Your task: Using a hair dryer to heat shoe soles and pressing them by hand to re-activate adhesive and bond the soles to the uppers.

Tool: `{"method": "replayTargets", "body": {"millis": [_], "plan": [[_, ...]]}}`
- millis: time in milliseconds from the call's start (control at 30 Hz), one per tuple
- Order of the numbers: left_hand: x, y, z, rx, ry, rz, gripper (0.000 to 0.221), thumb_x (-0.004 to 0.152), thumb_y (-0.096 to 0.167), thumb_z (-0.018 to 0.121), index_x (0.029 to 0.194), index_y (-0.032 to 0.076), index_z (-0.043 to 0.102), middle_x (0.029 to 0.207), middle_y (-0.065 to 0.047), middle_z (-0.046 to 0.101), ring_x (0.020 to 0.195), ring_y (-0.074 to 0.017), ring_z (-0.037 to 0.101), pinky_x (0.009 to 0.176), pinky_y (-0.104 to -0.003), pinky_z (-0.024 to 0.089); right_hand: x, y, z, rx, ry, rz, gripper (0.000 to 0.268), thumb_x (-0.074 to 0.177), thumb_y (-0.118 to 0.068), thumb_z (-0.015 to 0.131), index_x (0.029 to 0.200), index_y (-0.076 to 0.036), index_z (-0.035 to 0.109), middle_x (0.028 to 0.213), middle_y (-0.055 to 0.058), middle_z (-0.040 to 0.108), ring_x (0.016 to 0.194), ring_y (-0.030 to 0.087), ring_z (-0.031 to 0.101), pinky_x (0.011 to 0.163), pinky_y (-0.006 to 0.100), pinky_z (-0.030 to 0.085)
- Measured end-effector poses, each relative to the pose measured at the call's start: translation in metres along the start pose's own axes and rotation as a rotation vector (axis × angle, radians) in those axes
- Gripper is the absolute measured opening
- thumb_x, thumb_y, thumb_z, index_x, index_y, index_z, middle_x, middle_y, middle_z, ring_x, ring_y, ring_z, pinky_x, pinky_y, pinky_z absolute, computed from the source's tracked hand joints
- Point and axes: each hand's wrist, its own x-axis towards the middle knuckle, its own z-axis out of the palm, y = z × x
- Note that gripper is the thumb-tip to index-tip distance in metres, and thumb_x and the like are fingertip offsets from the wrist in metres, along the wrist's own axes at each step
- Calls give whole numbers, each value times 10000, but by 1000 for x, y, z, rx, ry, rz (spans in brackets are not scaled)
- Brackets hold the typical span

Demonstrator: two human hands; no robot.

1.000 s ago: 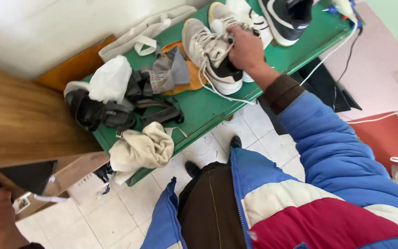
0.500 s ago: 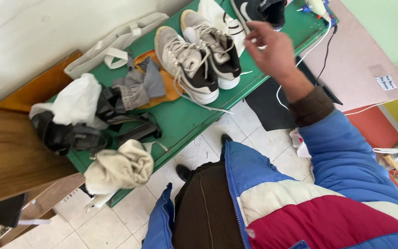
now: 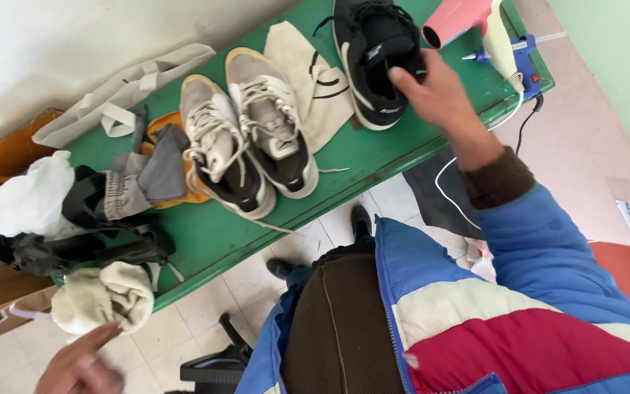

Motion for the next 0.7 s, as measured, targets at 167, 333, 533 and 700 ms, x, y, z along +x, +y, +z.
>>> {"method": "replayTargets", "body": {"millis": [167, 333, 533, 700], "plan": [[82, 75, 105, -158, 103, 330, 284, 990, 94, 609, 741, 27, 727, 722, -54, 753, 616, -168, 737, 467, -217, 462, 36, 18, 8, -50, 17, -4, 311, 884, -291, 582, 1076, -53, 635, 1005, 208, 741, 906, 454, 676, 722, 533, 488], [129, 151, 151, -202, 80, 277, 95, 952, 210, 719, 901, 180, 793, 904, 36, 795, 744, -226, 745, 706, -348, 573, 20, 31, 7, 853, -72, -25, 147, 906, -52, 716, 1046, -89, 738, 855, 32, 668, 798, 135, 661, 750, 280, 567], [161, 194, 178, -269, 27, 199, 98, 954, 150, 727, 1040, 152, 774, 999, 11, 803, 847, -232, 766, 746, -342, 593, 14, 78, 15, 981, -244, -254, 154, 922, 57, 674, 1035, -31, 731, 872, 45, 664, 807, 111, 617, 746, 259, 543], [176, 228, 189, -588, -66, 13, 219, 959, 95, 705, 1175, 59, 716, 1116, -92, 782, 943, -266, 773, 802, -374, 610, -4, 75, 25, 1087, -215, -302, 136, 800, 91, 654, 874, -8, 711, 722, 50, 563, 641, 105, 526, 571, 243, 483]]}}
